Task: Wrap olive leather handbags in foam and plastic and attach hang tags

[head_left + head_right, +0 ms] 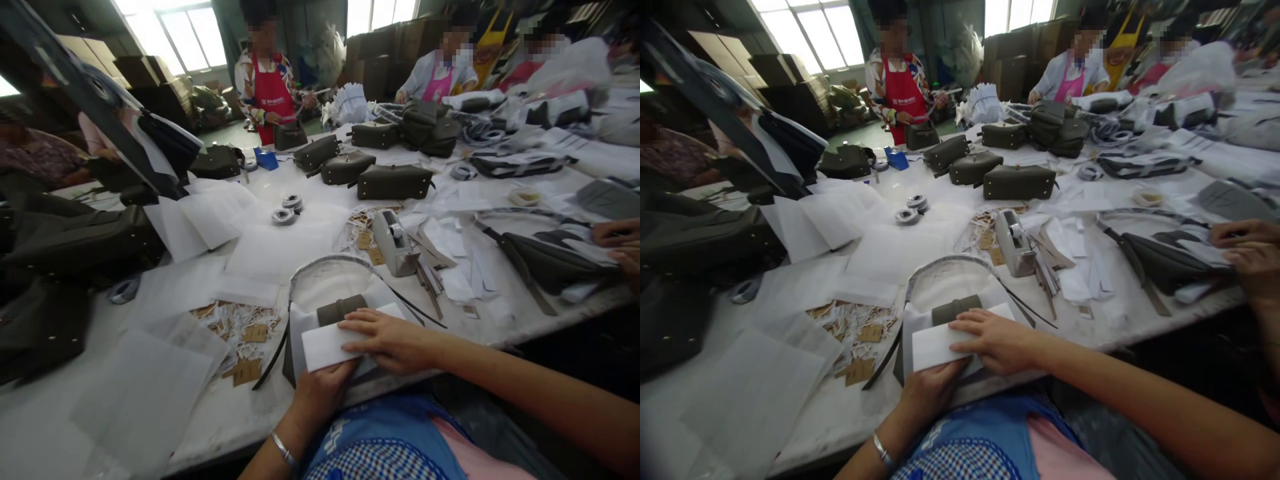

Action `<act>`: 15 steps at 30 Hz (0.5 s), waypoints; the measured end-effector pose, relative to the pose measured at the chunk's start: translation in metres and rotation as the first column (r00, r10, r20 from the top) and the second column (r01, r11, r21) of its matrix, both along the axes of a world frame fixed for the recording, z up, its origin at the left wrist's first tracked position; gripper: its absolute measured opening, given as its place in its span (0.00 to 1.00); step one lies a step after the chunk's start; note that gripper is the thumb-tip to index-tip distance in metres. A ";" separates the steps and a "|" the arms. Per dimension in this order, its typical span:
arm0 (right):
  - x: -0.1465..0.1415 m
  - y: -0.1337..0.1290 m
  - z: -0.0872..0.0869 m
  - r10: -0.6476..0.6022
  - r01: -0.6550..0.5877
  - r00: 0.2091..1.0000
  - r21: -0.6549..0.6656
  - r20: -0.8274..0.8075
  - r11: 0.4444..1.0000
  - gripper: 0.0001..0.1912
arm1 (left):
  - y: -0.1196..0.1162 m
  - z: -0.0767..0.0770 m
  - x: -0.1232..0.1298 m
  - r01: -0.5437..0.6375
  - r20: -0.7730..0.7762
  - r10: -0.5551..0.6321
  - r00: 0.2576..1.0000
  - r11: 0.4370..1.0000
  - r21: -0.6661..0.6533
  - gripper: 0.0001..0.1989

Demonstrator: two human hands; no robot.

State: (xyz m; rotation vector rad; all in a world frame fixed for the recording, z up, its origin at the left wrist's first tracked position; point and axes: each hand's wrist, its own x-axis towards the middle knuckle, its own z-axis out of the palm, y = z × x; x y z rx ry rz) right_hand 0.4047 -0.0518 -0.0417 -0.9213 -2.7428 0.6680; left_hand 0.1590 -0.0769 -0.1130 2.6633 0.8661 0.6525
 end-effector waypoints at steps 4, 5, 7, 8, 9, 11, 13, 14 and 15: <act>0.006 0.002 -0.014 0.051 -0.051 0.998 -0.024 0.027 0.998 0.36 | 0.001 -0.002 -0.003 0.056 0.064 -0.057 0.996 0.998 0.025 0.18; 0.007 0.002 -0.016 0.054 -0.053 0.998 -0.027 0.021 0.998 0.36 | 0.000 -0.002 -0.005 0.073 0.094 -0.076 0.993 0.997 0.039 0.18; 0.010 0.003 -0.022 0.052 -0.052 0.999 -0.033 -0.003 0.998 0.35 | -0.002 0.001 -0.008 0.100 0.157 -0.108 0.982 0.993 0.059 0.18; 0.011 0.003 -0.025 0.048 -0.049 0.999 -0.036 -0.021 0.998 0.35 | -0.004 0.004 -0.009 0.104 0.196 -0.114 0.974 0.993 0.060 0.18; 0.012 0.003 -0.028 0.042 -0.044 0.998 -0.038 -0.041 0.998 0.34 | -0.005 0.009 -0.009 0.099 0.243 -0.109 0.964 0.994 0.051 0.19; 0.012 0.004 -0.035 0.039 -0.042 0.996 -0.041 -0.079 0.998 0.32 | -0.006 0.020 -0.005 0.061 0.338 -0.061 0.939 0.998 0.008 0.22; 0.010 0.008 -0.041 0.043 -0.049 0.992 -0.051 -0.115 0.997 0.31 | -0.002 0.028 0.006 -0.013 0.369 0.035 0.929 0.998 -0.061 0.24; 0.009 0.010 -0.042 0.043 -0.052 0.990 -0.064 -0.136 0.997 0.31 | 0.001 0.028 0.013 -0.062 0.339 0.090 0.937 0.994 -0.095 0.26; 0.010 0.013 -0.041 0.043 -0.058 0.986 -0.085 -0.163 0.995 0.30 | 0.003 0.027 0.021 -0.108 0.281 0.138 0.950 0.987 -0.121 0.28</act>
